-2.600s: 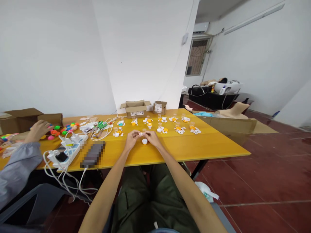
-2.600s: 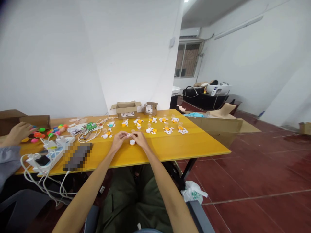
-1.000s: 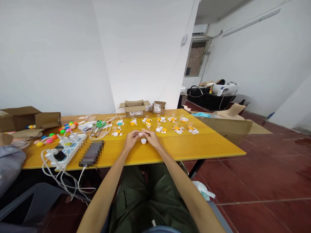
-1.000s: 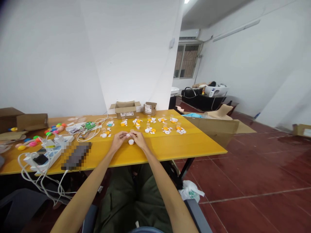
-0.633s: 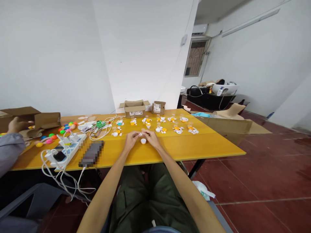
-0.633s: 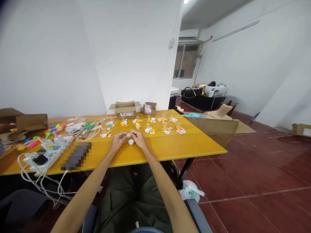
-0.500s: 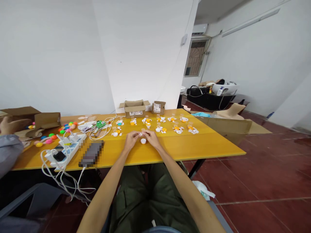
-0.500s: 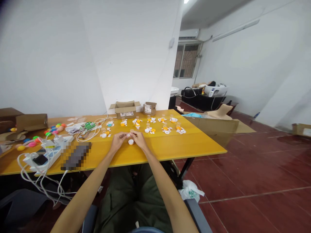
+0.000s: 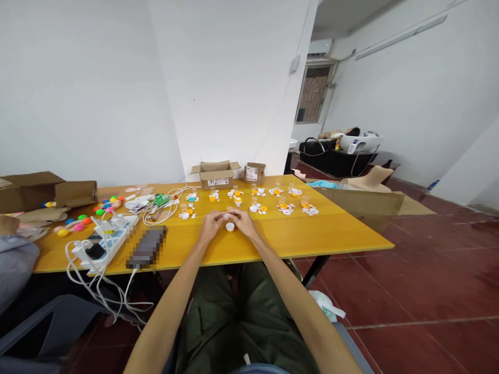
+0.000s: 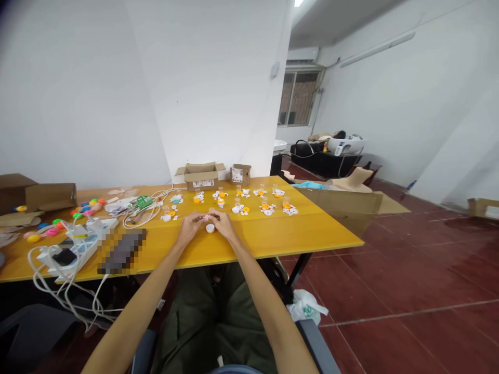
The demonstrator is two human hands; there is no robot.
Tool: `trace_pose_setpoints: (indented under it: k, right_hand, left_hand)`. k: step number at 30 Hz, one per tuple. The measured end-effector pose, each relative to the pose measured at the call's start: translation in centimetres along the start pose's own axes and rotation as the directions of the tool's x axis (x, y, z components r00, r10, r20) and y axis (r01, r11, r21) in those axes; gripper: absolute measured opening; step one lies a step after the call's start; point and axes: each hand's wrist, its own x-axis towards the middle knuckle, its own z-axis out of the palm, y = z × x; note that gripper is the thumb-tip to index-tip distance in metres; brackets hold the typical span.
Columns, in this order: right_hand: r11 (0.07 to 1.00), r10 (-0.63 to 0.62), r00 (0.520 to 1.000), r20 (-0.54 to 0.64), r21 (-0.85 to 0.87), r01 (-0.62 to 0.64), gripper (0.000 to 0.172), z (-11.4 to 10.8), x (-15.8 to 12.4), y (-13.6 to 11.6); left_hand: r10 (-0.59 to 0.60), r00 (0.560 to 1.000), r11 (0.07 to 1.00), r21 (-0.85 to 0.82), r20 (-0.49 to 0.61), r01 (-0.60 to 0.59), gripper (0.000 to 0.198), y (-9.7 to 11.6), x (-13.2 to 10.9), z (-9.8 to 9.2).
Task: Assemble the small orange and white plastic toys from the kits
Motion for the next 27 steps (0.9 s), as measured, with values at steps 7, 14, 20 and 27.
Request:
trace_pose_setpoints:
  k: [7,14,20,27]
  right_hand:
    - [0.999,0.026,0.999,-0.020,0.032,-0.025,0.015,0.19,-0.04,0.00]
    - [0.999,0.031,0.999,-0.025,0.021,-0.030,0.015,0.17,-0.01,0.25]
    - [0.998,0.029,0.999,-0.017,0.052,-0.028,0.018,0.25,-0.02,0.56]
    - [0.997,0.033,0.999,-0.012,0.072,-0.032,0.018,0.29,-0.02,0.65]
  left_hand:
    - [0.028,1.000,0.999,0.045,0.007,-0.028,0.009,-0.02,0.03,-0.08]
    - [0.054,0.998,0.995,0.086,0.018,-0.055,0.012,-0.10,0.01,0.11]
    - [0.021,1.000,0.994,0.103,-0.002,-0.021,0.009,-0.21,-0.01,0.05]
    - [0.048,0.999,0.991,0.123,-0.008,-0.046,0.009,-0.07,-0.10,0.17]
